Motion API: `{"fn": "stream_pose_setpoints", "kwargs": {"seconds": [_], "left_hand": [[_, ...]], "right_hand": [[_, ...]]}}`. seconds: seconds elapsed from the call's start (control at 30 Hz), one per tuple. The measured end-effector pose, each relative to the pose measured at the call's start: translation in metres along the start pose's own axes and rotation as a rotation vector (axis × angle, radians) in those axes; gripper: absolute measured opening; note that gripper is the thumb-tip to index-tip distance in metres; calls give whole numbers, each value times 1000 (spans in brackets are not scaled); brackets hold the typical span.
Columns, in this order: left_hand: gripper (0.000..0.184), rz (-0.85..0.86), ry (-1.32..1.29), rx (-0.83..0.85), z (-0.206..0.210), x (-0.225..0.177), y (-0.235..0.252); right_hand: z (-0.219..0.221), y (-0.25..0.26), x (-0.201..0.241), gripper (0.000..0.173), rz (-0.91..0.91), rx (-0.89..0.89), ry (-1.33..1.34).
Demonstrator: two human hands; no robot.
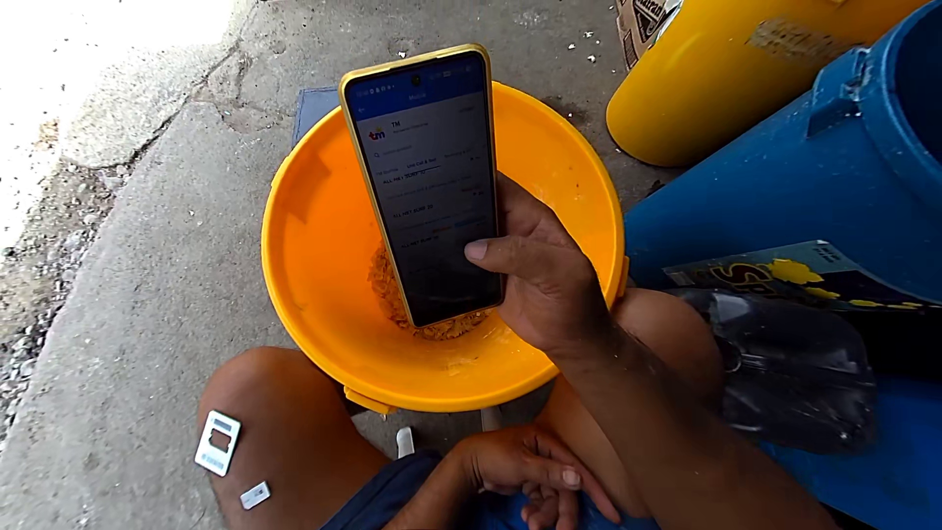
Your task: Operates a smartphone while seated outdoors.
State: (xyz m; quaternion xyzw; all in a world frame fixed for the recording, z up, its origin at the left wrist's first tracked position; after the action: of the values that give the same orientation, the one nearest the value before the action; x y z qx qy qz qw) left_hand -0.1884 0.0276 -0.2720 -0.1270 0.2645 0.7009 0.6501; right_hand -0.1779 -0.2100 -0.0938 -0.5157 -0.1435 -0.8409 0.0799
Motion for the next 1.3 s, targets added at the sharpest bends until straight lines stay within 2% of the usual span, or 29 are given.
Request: {"fn": "stream_pose_setpoints", "kwargs": {"seconds": [0.1, 0.23, 0.5, 1.03, 1.23, 1.3], "left_hand": [[43, 4, -3, 4, 0, 1, 0], [42, 5, -6, 9, 0, 1, 0], [42, -10, -16, -15, 1, 0, 1], [39, -1, -41, 0, -1, 3, 2], [41, -24, -32, -16, 2, 0, 2], [42, -25, -31, -15, 2, 0, 2]], "right_hand": [[-1, 0, 0, 38, 17, -30, -5], [-2, 0, 0, 37, 29, -66, -16], [-2, -1, 2, 50, 0, -25, -9], [-3, -2, 2, 49, -6, -34, -24], [-2, -2, 3, 61, -20, -6, -32], [-1, -3, 5, 59, -38, 12, -21]]}}
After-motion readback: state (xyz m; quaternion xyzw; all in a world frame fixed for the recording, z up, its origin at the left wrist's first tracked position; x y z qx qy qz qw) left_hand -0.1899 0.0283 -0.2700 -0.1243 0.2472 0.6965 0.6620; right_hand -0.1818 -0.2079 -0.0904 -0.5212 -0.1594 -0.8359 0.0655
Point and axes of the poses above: each hand's wrist, its own y-axis towards the middle knuckle, its own z-axis out of the palm, x = y × z, the point moved 9 cm from there along y, towards the middle knuckle, and after that the axes turned 6 degrees about x, right-handed, at the moved point
